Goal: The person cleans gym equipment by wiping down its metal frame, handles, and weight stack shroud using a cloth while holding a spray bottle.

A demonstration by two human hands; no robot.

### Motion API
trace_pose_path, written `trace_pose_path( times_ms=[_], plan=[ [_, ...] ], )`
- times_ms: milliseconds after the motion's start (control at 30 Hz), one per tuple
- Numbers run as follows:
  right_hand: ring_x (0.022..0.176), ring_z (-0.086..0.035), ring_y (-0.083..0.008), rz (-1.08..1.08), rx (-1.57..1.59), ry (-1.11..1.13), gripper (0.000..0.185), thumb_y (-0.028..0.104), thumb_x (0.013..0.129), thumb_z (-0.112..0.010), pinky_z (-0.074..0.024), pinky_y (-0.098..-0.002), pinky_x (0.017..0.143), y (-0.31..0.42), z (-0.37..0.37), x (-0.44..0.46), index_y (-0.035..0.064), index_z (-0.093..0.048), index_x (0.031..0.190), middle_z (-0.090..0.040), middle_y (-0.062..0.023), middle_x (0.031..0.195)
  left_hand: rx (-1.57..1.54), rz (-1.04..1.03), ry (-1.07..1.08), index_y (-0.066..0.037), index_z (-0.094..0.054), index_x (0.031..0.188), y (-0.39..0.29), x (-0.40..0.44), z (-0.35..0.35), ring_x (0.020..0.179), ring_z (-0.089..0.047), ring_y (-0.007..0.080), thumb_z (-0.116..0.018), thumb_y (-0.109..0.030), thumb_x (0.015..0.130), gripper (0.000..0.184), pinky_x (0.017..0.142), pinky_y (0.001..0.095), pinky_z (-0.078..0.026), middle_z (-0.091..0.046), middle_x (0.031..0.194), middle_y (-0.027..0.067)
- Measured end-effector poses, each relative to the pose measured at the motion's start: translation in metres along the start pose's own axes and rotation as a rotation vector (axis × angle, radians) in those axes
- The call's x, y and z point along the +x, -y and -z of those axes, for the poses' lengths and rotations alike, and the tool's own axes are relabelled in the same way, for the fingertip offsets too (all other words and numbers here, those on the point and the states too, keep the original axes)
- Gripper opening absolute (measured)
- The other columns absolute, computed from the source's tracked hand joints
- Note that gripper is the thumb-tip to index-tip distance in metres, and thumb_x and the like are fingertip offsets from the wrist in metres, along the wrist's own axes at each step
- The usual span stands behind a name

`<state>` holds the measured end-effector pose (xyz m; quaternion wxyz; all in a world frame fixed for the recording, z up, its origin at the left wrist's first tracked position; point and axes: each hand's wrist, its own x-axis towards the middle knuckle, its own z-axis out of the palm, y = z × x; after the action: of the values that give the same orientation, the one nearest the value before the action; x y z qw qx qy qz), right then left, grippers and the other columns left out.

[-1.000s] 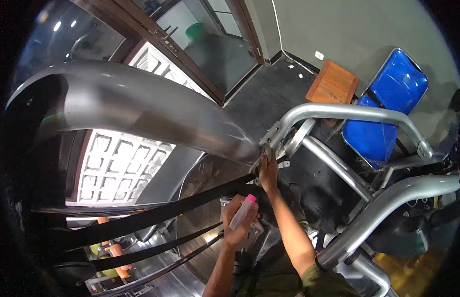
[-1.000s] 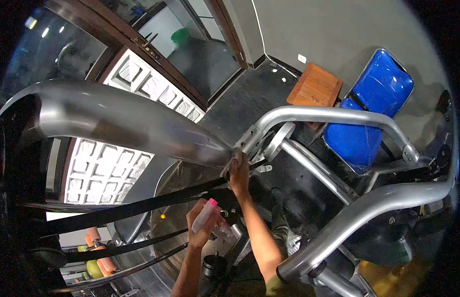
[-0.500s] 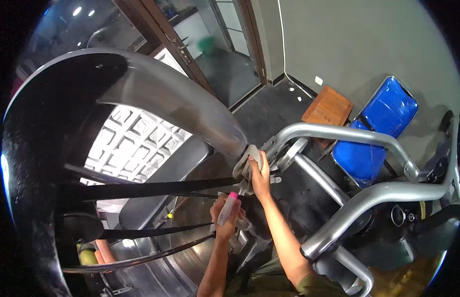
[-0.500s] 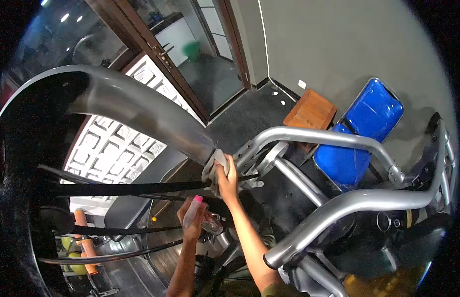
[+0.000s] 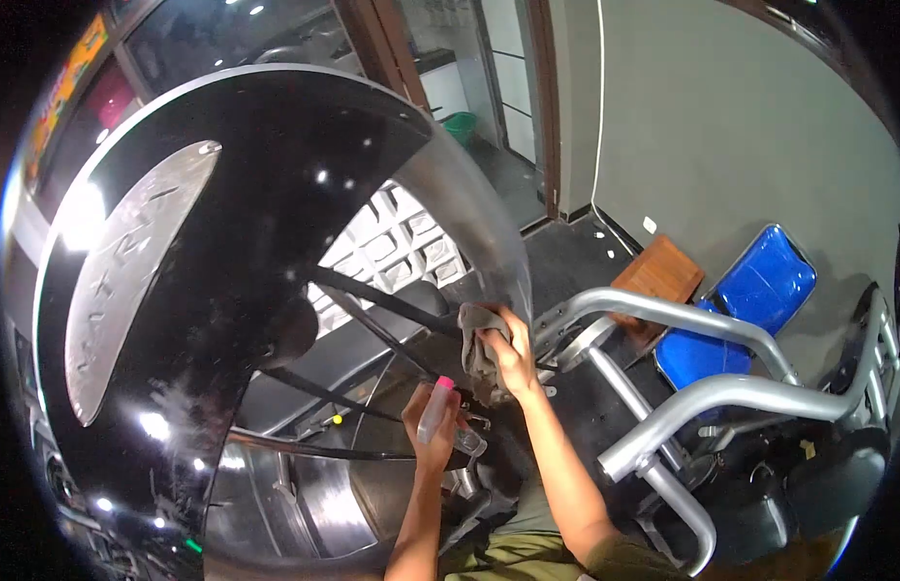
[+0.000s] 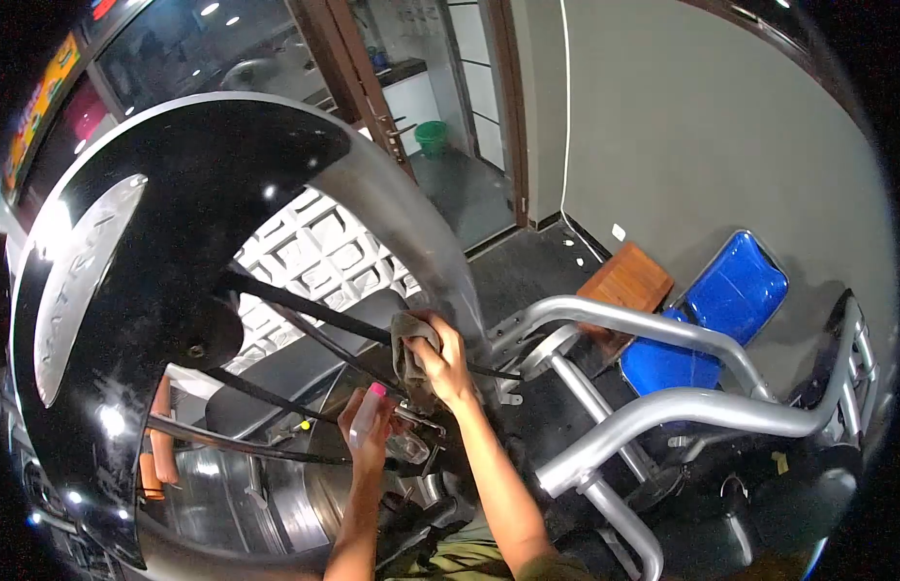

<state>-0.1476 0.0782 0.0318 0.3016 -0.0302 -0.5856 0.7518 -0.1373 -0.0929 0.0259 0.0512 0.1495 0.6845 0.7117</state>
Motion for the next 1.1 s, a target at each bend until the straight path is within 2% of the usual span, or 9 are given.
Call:
trace_pose_path(
  times_ms=[167, 300, 433, 533, 667, 700, 833, 1067, 1100],
  plan=[
    [0.098, -0.062, -0.0164, 0.017, 0.109, 0.076, 0.038, 0.017, 0.086, -0.063, -0.0478, -0.0293, 0.087, 0.011, -0.030, -0.007, -0.0046, -0.063, 0.118, -0.069, -0.0106, 0.106, -0.055, -0.003, -0.140, 0.001, -0.059, 0.085, -0.017, 0.002, 0.025, 0.054, -0.063, 0.0132, -0.064, -0.016, 0.093, 0.019, 0.050, 0.0257, -0.049, -0.061, 0.070, 0.0065],
    [0.096, -0.063, -0.0163, 0.149, 0.084, 0.003, 0.036, 0.019, 0.086, -0.065, -0.0484, -0.0316, 0.086, 0.001, -0.049, -0.017, -0.0036, -0.065, 0.114, -0.068, -0.0101, 0.104, -0.010, -0.167, -0.177, 0.000, -0.061, 0.087, -0.018, 0.007, 0.037, 0.054, -0.062, 0.0121, -0.066, -0.026, 0.094, 0.027, 0.048, 0.0247, -0.047, -0.059, 0.067, 0.0038],
    [0.091, -0.062, -0.0179, 0.332, 0.084, -0.070, 0.031, 0.018, 0.085, -0.065, -0.0479, -0.0320, 0.084, -0.019, -0.055, -0.038, -0.0018, -0.067, 0.108, -0.066, -0.0090, 0.100, 0.100, -0.236, -0.287, -0.001, -0.061, 0.086, -0.026, 0.012, 0.044, 0.052, -0.059, 0.0101, -0.064, -0.022, 0.097, 0.024, 0.048, 0.0244, -0.044, -0.058, 0.067, 0.0029],
    [0.091, -0.062, -0.0193, 0.311, -0.024, -0.133, 0.029, 0.019, 0.086, -0.065, -0.0477, -0.0324, 0.085, -0.031, -0.059, -0.050, -0.0001, -0.067, 0.107, -0.066, -0.0087, 0.101, 0.109, -0.239, -0.314, -0.001, -0.061, 0.086, -0.037, 0.020, 0.041, 0.051, -0.058, 0.0098, -0.063, -0.017, 0.097, 0.020, 0.047, 0.0247, -0.043, -0.058, 0.067, 0.0028],
    [0.096, -0.063, -0.0209, 0.231, 0.033, -0.137, 0.026, 0.019, 0.087, -0.065, -0.0474, -0.0344, 0.087, -0.050, -0.058, -0.063, 0.0018, -0.067, 0.107, -0.066, -0.0089, 0.102, 0.098, -0.215, -0.368, -0.001, -0.059, 0.084, -0.037, 0.037, 0.036, 0.050, -0.057, 0.0104, -0.063, -0.012, 0.097, 0.017, 0.044, 0.0244, -0.042, -0.056, 0.068, 0.0025],
    [0.100, -0.061, -0.0209, 0.146, 0.033, -0.170, 0.039, 0.034, 0.085, -0.064, -0.0441, -0.0342, 0.092, -0.040, -0.062, -0.066, -0.0002, -0.065, 0.103, -0.065, -0.0088, 0.102, 0.067, -0.195, -0.334, 0.000, -0.057, 0.087, -0.040, 0.039, 0.034, 0.050, -0.062, 0.0163, -0.057, -0.027, 0.101, 0.030, 0.044, 0.0258, -0.045, -0.057, 0.076, 0.0067],
    [0.102, -0.060, -0.0211, 0.095, 0.024, -0.137, 0.041, 0.036, 0.087, -0.063, -0.0438, -0.0347, 0.093, -0.062, -0.052, -0.069, -0.0004, -0.064, 0.107, -0.064, -0.0084, 0.106, 0.086, -0.186, -0.336, 0.000, -0.057, 0.087, -0.035, 0.046, 0.035, 0.048, -0.060, 0.0158, -0.058, -0.027, 0.101, 0.030, 0.044, 0.0264, -0.046, -0.056, 0.074, 0.0064],
    [0.108, -0.058, -0.0200, 0.012, 0.169, -0.127, 0.038, 0.027, 0.087, -0.061, -0.0426, -0.0334, 0.098, -0.079, -0.054, -0.071, -0.0007, -0.063, 0.113, -0.063, -0.0091, 0.113, 0.168, -0.150, -0.369, 0.002, -0.058, 0.086, -0.031, 0.050, 0.032, 0.045, -0.056, 0.0146, -0.058, -0.035, 0.099, 0.039, 0.045, 0.0274, -0.048, -0.054, 0.073, 0.0066],
    [0.110, -0.058, -0.0198, 0.020, 0.161, -0.120, 0.038, 0.025, 0.087, -0.060, -0.0422, -0.0334, 0.099, -0.079, -0.054, -0.071, -0.0008, -0.062, 0.114, -0.063, -0.0093, 0.115, 0.110, -0.135, -0.379, 0.002, -0.057, 0.082, -0.035, 0.050, 0.030, 0.046, -0.055, 0.0112, -0.057, -0.016, 0.097, 0.024, 0.044, 0.0269, -0.051, -0.056, 0.070, 0.0058]
  ],
)
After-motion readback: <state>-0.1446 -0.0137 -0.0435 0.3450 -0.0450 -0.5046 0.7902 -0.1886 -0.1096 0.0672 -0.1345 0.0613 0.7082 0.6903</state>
